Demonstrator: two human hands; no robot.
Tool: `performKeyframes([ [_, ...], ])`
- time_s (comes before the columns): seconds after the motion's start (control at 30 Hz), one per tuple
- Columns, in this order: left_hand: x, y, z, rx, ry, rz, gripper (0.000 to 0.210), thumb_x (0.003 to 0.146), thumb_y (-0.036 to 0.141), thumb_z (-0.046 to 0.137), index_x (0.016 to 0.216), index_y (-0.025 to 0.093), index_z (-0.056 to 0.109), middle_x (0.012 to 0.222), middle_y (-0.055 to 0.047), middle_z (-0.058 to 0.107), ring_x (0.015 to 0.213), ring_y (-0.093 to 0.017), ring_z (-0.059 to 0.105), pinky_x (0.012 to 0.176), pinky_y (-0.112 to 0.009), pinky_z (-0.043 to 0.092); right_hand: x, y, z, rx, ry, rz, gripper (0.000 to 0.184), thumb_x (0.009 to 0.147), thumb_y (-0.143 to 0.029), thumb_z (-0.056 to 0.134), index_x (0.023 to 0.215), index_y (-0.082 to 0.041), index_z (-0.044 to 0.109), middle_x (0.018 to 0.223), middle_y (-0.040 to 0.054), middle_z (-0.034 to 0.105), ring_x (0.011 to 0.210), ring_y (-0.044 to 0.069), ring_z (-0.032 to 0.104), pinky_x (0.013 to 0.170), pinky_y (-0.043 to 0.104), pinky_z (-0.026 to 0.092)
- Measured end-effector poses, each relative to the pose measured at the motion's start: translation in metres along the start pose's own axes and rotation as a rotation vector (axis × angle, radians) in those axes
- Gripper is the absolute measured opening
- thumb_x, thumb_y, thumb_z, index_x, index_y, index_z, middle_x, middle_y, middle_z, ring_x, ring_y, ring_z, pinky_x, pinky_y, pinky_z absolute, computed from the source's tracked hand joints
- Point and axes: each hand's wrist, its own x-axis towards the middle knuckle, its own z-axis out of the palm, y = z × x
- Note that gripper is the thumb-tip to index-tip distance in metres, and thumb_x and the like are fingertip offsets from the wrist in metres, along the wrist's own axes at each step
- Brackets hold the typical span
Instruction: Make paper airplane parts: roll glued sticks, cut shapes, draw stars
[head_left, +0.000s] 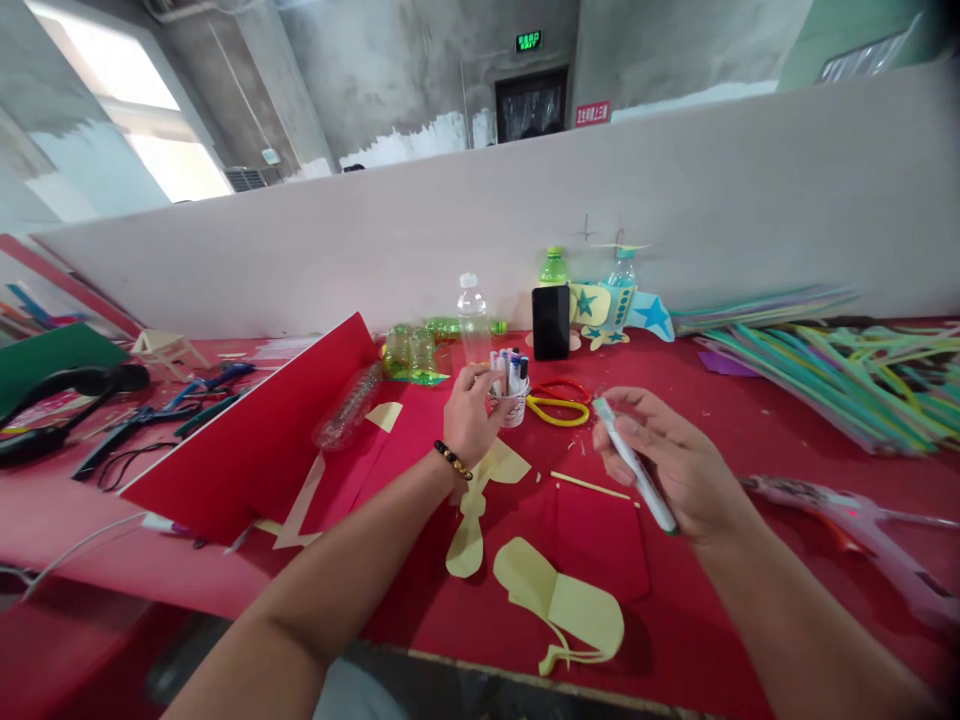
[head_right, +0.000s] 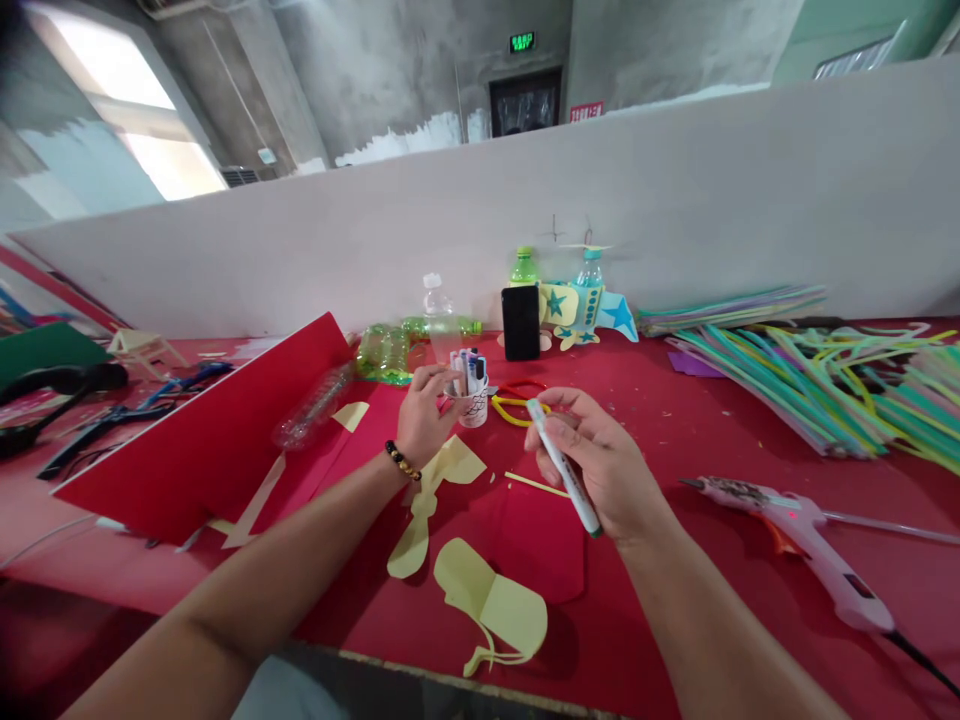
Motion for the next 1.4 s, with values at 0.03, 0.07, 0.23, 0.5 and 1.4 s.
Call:
performKeyframes([
  [0.03,-0.001,0.007,-0.007,-0.019,0.022,0.024,0.036,0.081,0.032,0.067,0.113,0.019,0.06,0.115,-0.01,0.054,0.107,-0.022,0.054,0.085,-0.033,0.049,-0.001,0.001,0.001,-0.034,-0.026,0.05,0.017,0.087,-0.027,0.059,0.103,-0.024,0.051,0.074,0.0007,0.065,0.047,0.007,0.049,0.046,0.021,0.035],
  [0.07,-0.002,0.015,-0.014,-0.062,0.026,0.077,0.041,0.082,0.035,0.067,0.119,0.02,0.057,0.116,-0.01,0.054,0.107,-0.022,0.054,0.087,-0.034,0.049,-0.001,0.002,0.002,-0.073,-0.057,0.102,0.017,0.087,-0.028,0.06,0.1,-0.022,0.051,0.074,0.0017,0.066,0.046,0.007,0.049,0.045,0.021,0.034],
  [0.23,-0.012,0.055,-0.04,-0.348,-0.304,0.587,0.032,0.083,0.032,0.066,0.113,0.021,0.063,0.104,-0.007,0.064,0.096,-0.017,0.058,0.087,-0.031,0.048,-0.002,0.009,0.006,-0.196,-0.239,0.243,0.025,0.085,-0.033,0.063,0.098,-0.022,0.045,0.071,0.0006,0.067,0.046,0.007,0.051,0.045,0.019,0.032],
  [0.5,-0.011,0.053,-0.047,-0.236,-0.32,0.551,0.019,0.088,0.031,0.059,0.093,0.015,0.068,0.082,-0.006,0.069,0.076,-0.015,0.059,0.071,-0.026,0.048,0.001,-0.004,-0.002,-0.572,-0.297,0.24,0.025,0.085,-0.04,0.06,0.088,-0.016,0.062,0.059,-0.0016,0.057,0.047,0.007,0.041,0.046,0.022,0.029],
  [1.4,0.001,0.05,-0.091,-0.423,-0.223,-0.052,0.015,0.09,0.029,0.054,0.089,0.017,0.063,0.074,-0.002,0.065,0.063,-0.011,0.058,0.056,-0.022,0.048,-0.004,-0.02,-0.017,-0.231,0.063,0.116,0.018,0.082,-0.036,0.065,0.084,-0.019,0.061,0.054,-0.0037,0.047,0.046,0.007,0.034,0.04,0.021,0.02],
])
